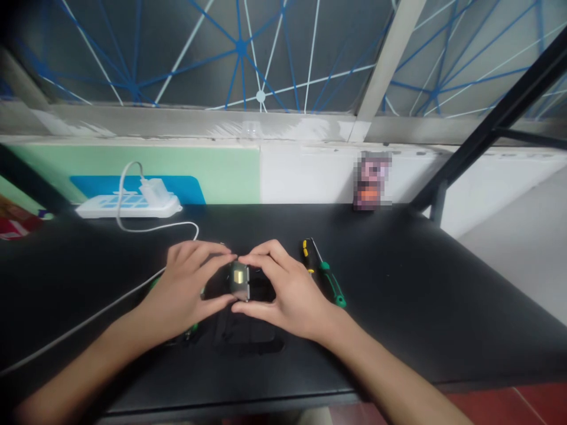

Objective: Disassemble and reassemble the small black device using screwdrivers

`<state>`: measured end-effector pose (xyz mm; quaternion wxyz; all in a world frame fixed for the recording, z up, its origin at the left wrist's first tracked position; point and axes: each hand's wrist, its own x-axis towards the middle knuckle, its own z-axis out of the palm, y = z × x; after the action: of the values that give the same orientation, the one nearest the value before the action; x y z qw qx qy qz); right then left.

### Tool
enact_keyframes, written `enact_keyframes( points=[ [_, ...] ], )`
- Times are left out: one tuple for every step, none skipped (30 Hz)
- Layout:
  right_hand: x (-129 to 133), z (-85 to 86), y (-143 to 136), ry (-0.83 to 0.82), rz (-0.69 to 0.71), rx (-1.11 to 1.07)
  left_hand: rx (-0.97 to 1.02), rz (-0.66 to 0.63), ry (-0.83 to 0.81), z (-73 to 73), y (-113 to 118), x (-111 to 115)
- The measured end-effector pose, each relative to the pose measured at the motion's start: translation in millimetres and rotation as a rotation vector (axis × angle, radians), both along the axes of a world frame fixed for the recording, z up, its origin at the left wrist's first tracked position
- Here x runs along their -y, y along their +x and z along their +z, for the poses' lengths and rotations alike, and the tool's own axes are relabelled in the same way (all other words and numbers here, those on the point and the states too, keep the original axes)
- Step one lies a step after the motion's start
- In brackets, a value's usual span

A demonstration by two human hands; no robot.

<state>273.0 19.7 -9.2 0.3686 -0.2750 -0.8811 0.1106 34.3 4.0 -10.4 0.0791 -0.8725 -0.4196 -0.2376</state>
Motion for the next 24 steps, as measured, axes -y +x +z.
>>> enact_keyframes(
  points=[
    [1, 0.0, -1, 0.006, 0.004, 0.001, 0.005, -0.010, -0.006, 0.1, 1, 1],
    [1, 0.0, -2, 0.016, 0.008, 0.003, 0.012, -0.021, -0.007, 0.5, 2, 2],
    [1, 0.1, -3, 0.027, 0.009, 0.004, 0.020, -0.030, -0.002, 1.1, 2, 2],
    [2, 0.1, -4, 0.036, 0.013, 0.005, 0.026, -0.039, 0.009, 1.9, 3, 3],
    [2, 0.2, -4, 0.041, 0.018, 0.004, 0.032, -0.047, 0.020, 2.7, 4, 4],
    [2, 0.3, -4, 0.044, 0.025, 0.000, 0.035, -0.055, 0.029, 3.6, 4, 5],
    [3, 0.5, -5, 0.045, 0.033, -0.005, 0.039, -0.063, 0.036, 4.3, 5, 6],
    [3, 0.7, -5, 0.043, 0.041, -0.009, 0.045, -0.070, 0.038, 4.9, 6, 7],
    [4, 1.0, -4, 0.040, 0.046, -0.014, 0.054, -0.076, 0.035, 5.3, 6, 8],
    [4, 1.3, -4, 0.038, 0.050, -0.016, 0.070, -0.078, 0.026, 5.6, 7, 8],
    [4, 1.5, -4, 0.036, 0.052, -0.017, 0.093, -0.078, 0.016, 5.7, 7, 9],
    [4, 1.7, -4, 0.031, 0.051, -0.017, 0.121, -0.076, 0.006, 5.8, 8, 9],
    [4, 1.7, -4, 0.020, 0.045, -0.022, 0.155, -0.072, -0.007, 5.8, 8, 10],
    [3, 1.4, -3, 0.005, 0.038, -0.031, 0.192, -0.068, -0.022, 5.9, 7, 10],
    [3, 0.9, -3, -0.016, 0.032, -0.043, 0.232, -0.065, -0.037, 6.1, 7, 10],
    [2, 0.0, -3, -0.041, 0.024, -0.056, 0.271, -0.061, -0.051, 6.5, 6, 10],
    [1, -1.3, -3, -0.070, 0.017, -0.065, 0.306, -0.057, -0.062, 7.1, 5, 9],
    [0, -2.8, -3, -0.104, 0.009, -0.065, 0.336, -0.052, -0.071, 7.8, 5, 9],
    [-1, -4.5, -3, -0.138, 0.001, -0.055, 0.362, -0.045, -0.074, 8.8, 4, 8],
    [-2, -6.1, -4, -0.175, -0.009, -0.037, 0.383, -0.039, -0.072, 9.8, 4, 8],
    [-2, -7.4, -4, -0.209, -0.022, -0.014, 0.398, -0.035, -0.069, 10.7, 3, 7],
    [-3, -8.3, -4, -0.239, -0.032, 0.009, 0.409, -0.036, -0.064, 11.5, 3, 7],
    [-3, -8.6, -5, -0.263, -0.037, 0.029, 0.417, -0.041, -0.063, 12.0, 3, 7],
    [-3, -8.4, -5, -0.280, -0.038, 0.043, 0.425, -0.050, -0.064, 12.3, 3, 7]
  ],
)
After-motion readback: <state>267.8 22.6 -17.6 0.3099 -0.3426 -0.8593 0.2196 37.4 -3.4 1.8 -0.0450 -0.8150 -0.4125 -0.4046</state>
